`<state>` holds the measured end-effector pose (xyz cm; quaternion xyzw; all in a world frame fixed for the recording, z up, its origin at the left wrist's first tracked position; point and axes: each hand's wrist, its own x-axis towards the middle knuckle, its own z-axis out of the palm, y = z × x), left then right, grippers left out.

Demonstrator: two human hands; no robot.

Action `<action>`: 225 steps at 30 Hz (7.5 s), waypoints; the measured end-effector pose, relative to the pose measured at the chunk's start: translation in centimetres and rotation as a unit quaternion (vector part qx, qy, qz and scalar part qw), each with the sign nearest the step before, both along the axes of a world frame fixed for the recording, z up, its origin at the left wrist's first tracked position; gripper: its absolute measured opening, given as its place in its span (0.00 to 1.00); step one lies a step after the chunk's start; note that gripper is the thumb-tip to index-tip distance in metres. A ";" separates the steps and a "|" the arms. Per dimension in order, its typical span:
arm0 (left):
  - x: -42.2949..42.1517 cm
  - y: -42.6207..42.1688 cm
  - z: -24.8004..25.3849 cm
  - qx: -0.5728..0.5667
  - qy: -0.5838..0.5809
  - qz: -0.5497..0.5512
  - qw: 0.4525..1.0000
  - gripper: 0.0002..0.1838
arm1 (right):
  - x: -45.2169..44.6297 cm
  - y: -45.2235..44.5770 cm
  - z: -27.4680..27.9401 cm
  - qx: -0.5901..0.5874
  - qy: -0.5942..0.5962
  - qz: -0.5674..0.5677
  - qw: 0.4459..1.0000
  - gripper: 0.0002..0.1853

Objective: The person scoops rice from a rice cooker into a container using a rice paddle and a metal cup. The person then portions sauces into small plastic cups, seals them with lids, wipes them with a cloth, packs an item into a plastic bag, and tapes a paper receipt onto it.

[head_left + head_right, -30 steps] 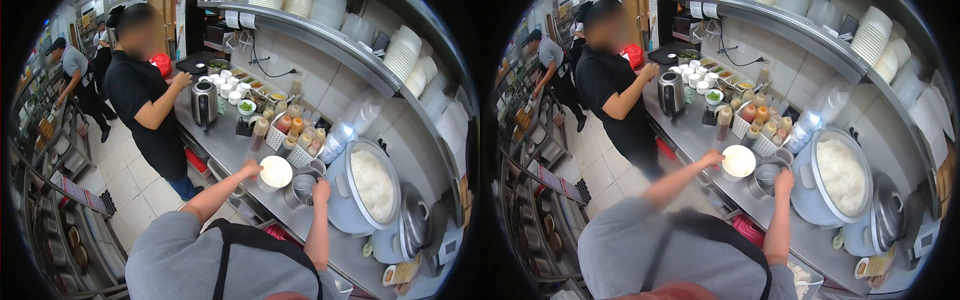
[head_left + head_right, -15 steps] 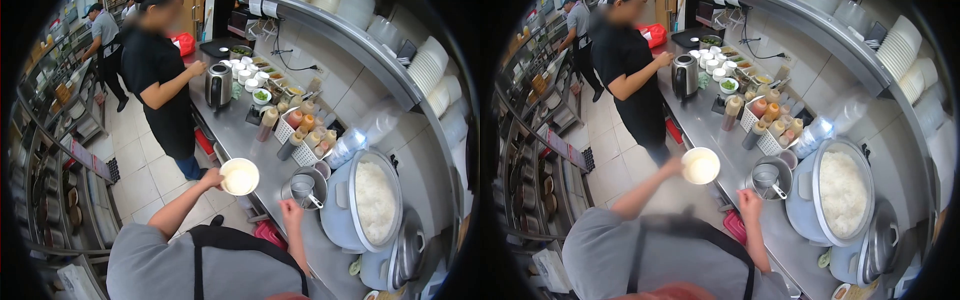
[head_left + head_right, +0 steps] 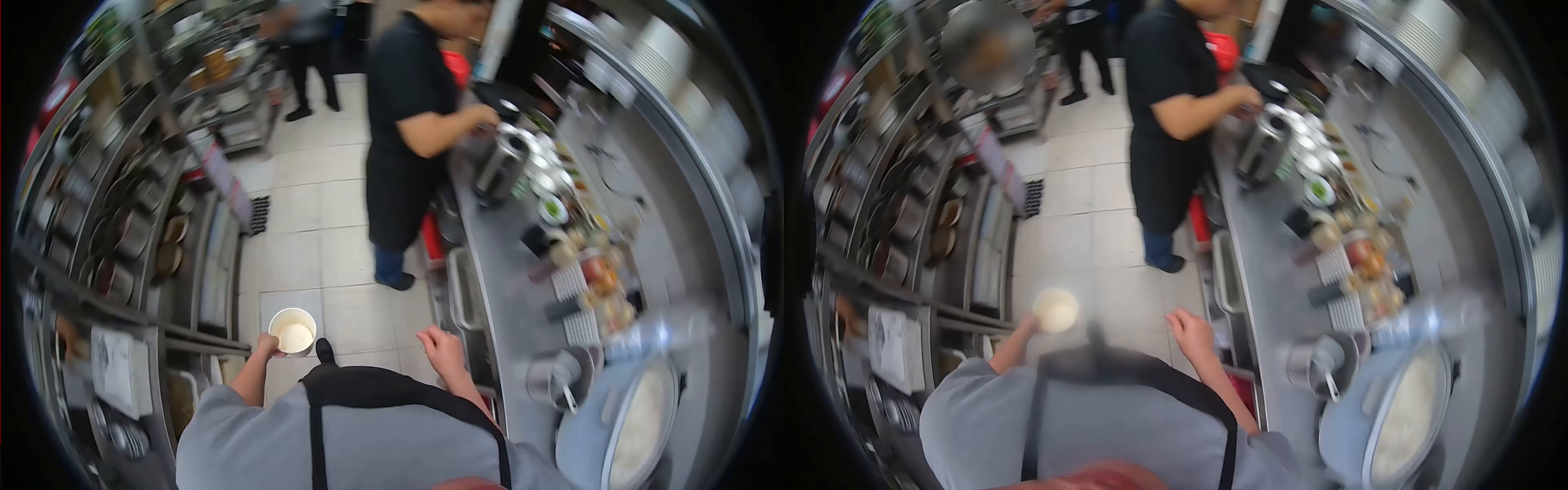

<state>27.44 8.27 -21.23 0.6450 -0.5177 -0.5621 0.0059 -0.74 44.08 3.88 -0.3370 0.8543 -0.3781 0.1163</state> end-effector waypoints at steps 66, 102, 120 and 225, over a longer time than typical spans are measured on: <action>-62.3 -117.1 23.8 -0.136 0.285 0.102 0.943 0.17 | -57.4 -105.9 -5.8 0.022 0.108 -0.081 0.991 0.10; -90.2 -114.9 11.4 0.137 0.423 -0.252 0.859 0.17 | -28.7 -101.3 -5.4 0.136 -0.048 -0.574 0.806 0.12; -72.5 -61.4 13.4 0.053 0.253 -0.781 0.569 0.10 | -3.3 -84.3 -9.5 0.089 -0.124 -0.814 0.561 0.14; -62.3 17.3 25.2 0.753 0.473 0.076 0.451 0.26 | -23.0 8.3 -10.1 0.007 0.167 -0.392 0.905 0.08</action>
